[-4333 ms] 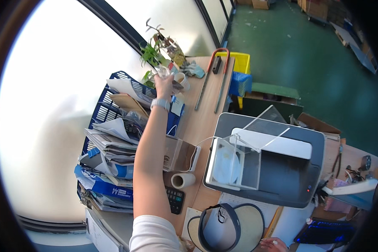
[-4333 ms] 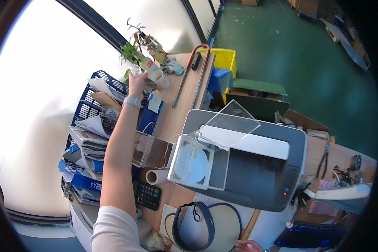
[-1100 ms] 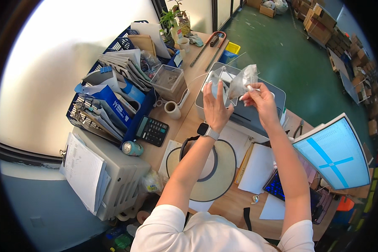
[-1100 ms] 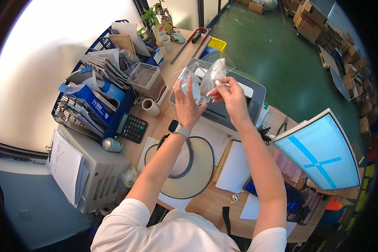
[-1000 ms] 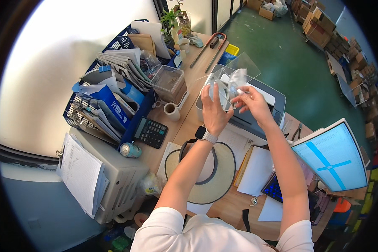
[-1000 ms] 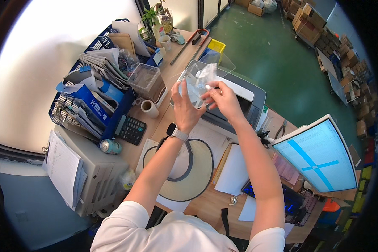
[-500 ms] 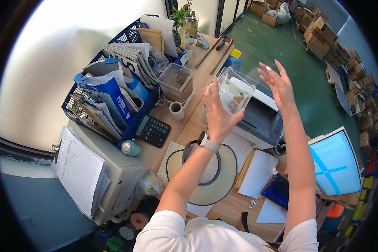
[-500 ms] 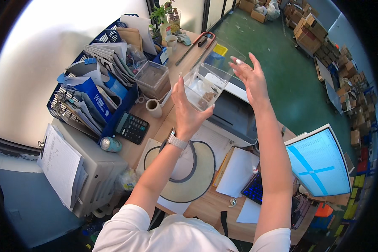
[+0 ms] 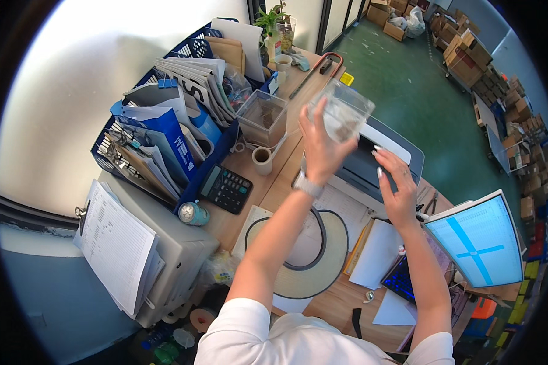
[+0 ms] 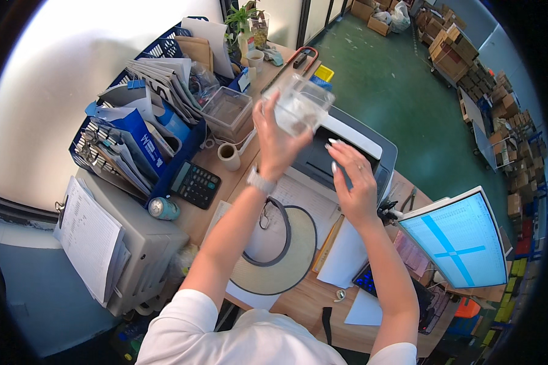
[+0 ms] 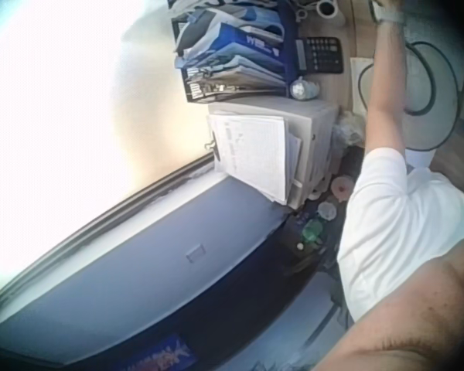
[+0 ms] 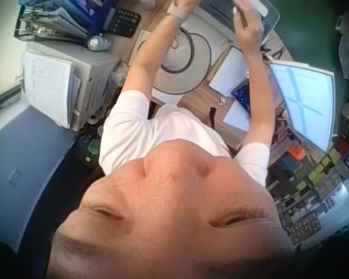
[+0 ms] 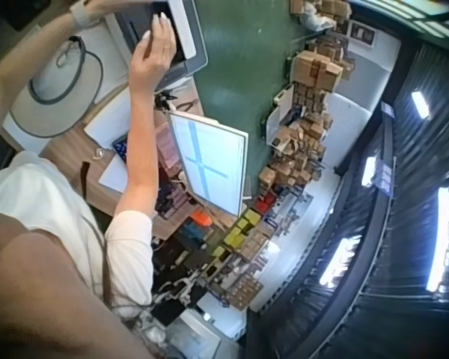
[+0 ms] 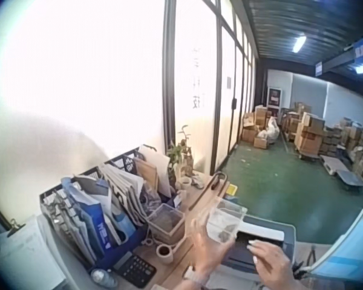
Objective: The person writes on a small plastic bag with a black pen, tears off a label from a roll, and places it on the bag. They then write on the label with a silver pen, seal the bag, and place it into a drawer. The person also handles a clear plastic container and a small potted plant before using the computer.
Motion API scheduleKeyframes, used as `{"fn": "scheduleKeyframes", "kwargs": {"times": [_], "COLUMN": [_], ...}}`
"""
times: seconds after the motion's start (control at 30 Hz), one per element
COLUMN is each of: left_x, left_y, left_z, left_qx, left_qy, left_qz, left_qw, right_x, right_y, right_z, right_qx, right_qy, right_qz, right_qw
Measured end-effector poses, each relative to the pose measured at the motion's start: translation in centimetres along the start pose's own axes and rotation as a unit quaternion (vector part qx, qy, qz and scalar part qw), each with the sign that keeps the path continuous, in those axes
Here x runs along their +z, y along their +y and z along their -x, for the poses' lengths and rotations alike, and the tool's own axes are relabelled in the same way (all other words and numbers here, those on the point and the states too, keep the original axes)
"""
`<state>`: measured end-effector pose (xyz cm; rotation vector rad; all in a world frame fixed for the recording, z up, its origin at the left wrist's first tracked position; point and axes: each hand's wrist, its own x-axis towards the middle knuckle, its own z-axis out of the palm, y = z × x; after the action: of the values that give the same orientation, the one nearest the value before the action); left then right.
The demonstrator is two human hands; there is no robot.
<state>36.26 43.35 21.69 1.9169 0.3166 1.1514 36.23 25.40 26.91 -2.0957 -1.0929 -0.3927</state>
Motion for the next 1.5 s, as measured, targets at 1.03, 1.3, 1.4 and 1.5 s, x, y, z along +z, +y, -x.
{"fn": "scheduleKeyframes", "kwargs": {"times": [1.03,1.3,1.4,1.5], "left_x": [-9.4,-8.5,-8.2,-8.4], "left_y": [-14.8,-15.1,-15.2,-15.6], "left_z": [-5.2,-4.9,-4.8,-4.7], "left_qx": [-0.002,0.006,0.014,0.020], "left_qy": [0.011,0.038,0.039,0.036], "left_qz": [-0.051,-0.063,-0.052,-0.054], "left_qw": [0.999,0.997,0.998,0.998], "right_x": [0.3,-0.4,-0.8,-1.1], "right_y": [0.2,0.7,0.6,0.4], "right_z": [13.7,15.5,16.0,16.5], "right_qx": [0.245,0.282,0.299,0.304], "right_qy": [-0.105,-0.094,-0.086,-0.076], "right_qz": [-0.088,-0.086,-0.085,-0.086], "right_qw": [0.960,0.951,0.947,0.946]}}
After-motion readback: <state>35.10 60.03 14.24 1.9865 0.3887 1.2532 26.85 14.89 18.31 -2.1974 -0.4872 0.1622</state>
